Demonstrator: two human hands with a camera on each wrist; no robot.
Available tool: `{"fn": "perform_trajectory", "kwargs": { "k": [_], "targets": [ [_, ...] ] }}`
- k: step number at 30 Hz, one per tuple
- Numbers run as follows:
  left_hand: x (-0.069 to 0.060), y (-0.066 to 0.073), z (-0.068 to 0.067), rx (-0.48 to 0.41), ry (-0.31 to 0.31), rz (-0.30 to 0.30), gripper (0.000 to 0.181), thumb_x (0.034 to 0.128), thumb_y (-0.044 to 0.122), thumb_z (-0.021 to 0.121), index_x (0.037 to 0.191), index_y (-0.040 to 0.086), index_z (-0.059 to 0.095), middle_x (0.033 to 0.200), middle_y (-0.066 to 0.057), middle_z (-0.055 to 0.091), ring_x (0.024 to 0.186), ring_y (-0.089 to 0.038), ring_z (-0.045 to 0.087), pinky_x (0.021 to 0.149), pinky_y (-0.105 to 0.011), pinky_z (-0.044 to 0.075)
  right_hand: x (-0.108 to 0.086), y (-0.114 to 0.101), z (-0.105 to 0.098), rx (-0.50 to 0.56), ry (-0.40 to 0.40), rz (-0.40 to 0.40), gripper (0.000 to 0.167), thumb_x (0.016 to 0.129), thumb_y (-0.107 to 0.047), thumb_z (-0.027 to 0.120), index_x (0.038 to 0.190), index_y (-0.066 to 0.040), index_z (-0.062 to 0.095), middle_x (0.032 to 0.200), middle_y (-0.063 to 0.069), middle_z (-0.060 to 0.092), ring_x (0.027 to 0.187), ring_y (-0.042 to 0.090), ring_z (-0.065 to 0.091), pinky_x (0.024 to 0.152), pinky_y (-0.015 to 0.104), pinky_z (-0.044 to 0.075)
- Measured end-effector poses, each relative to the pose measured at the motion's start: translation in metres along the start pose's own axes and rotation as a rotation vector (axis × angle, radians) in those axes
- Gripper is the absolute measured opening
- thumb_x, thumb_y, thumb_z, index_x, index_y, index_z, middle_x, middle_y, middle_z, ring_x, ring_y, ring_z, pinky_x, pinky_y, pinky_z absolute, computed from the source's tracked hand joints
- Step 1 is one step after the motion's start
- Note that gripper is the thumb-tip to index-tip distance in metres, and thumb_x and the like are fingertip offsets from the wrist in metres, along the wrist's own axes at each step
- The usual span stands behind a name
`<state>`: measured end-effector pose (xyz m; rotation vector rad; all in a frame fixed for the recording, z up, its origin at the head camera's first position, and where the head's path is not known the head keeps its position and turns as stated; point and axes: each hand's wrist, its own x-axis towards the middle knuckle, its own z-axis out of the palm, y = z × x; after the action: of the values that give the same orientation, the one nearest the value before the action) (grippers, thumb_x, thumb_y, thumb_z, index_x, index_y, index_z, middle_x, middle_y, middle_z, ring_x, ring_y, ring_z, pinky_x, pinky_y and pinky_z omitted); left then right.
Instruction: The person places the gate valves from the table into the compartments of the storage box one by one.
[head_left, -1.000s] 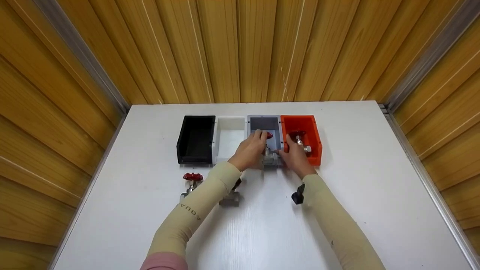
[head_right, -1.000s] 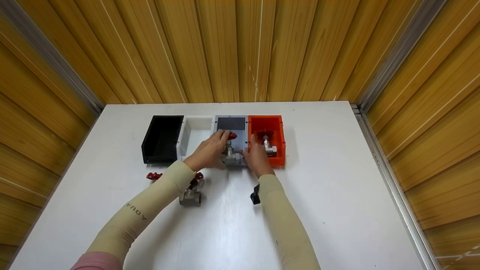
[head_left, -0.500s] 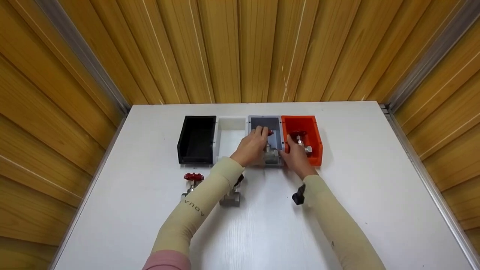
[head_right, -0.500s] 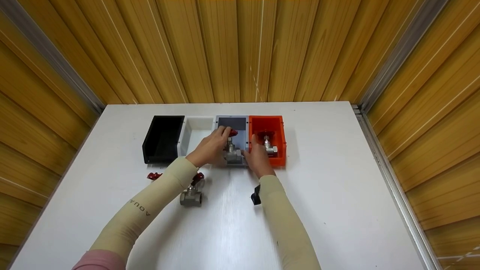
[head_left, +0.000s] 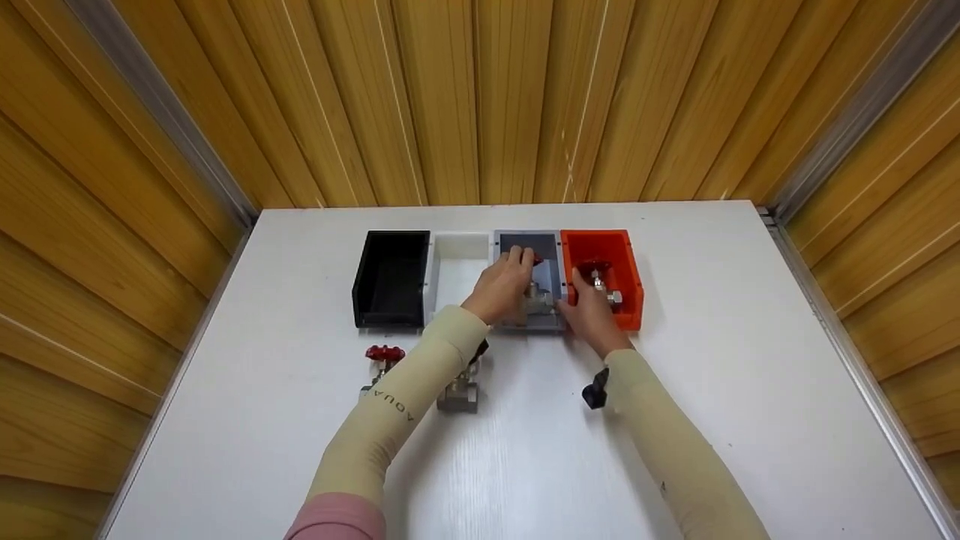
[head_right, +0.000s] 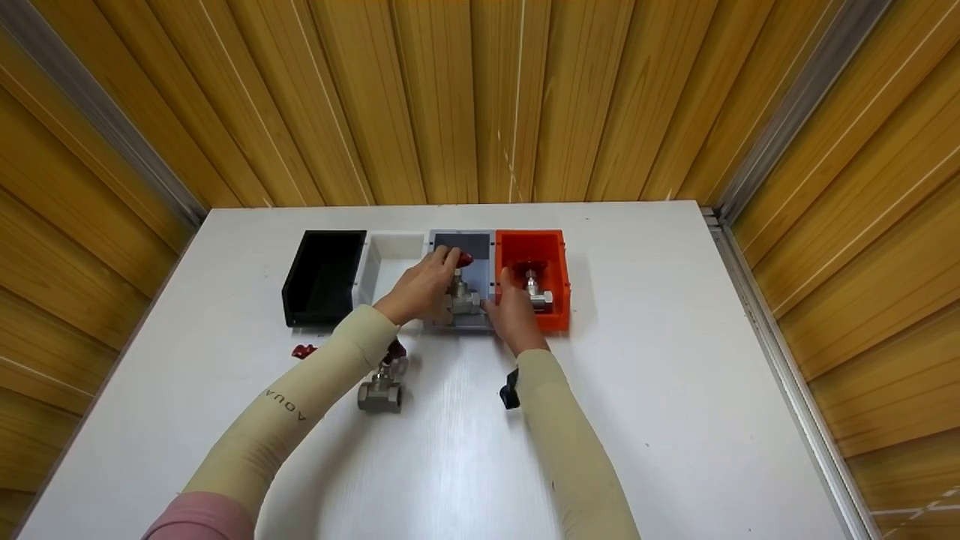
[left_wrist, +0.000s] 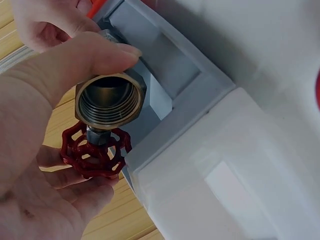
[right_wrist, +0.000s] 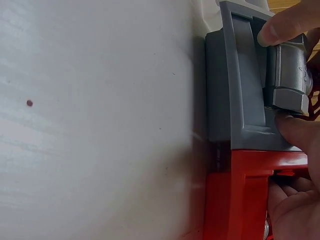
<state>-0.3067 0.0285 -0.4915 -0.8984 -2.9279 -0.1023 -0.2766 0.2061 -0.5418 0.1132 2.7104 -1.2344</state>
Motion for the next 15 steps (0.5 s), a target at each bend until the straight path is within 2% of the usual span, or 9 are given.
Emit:
{"fn": "perform_trajectory", "kwargs": {
  "k": [5,15],
  "targets": [
    [0.0033,-0.0016,0.0013,-0.007,-0.035,-0.026,0.092,0.0718,0.026,0.084,0.145,0.000,0.034,0.135,-0.016,0.047,0.119,-0.028,0.055,0.092,-0.034,0.055,0.0008,-0.0009,0.0001,-0.002,0.015,-0.001,0.081,0.094,-0.021,0.063,0.155,-0.012,0.011,0.161,0.010,0.020,0.143,0.024,0.030,0.116,0.045,0.030],
    [0.0056,-0.0071,0.0014,-0.034,-0.034,-0.049,0.092,0.0700,0.025,0.085,0.143,0.001,0.035,0.131,-0.015,0.049,0.111,-0.027,0.057,0.089,-0.036,0.056,0.0020,0.0000,0.0012,0.033,0.002,0.004,0.085,0.093,-0.027,0.065,0.156,-0.013,0.009,0.162,0.010,0.018,0.146,0.026,0.026,0.117,0.046,0.028]
  ]
}}
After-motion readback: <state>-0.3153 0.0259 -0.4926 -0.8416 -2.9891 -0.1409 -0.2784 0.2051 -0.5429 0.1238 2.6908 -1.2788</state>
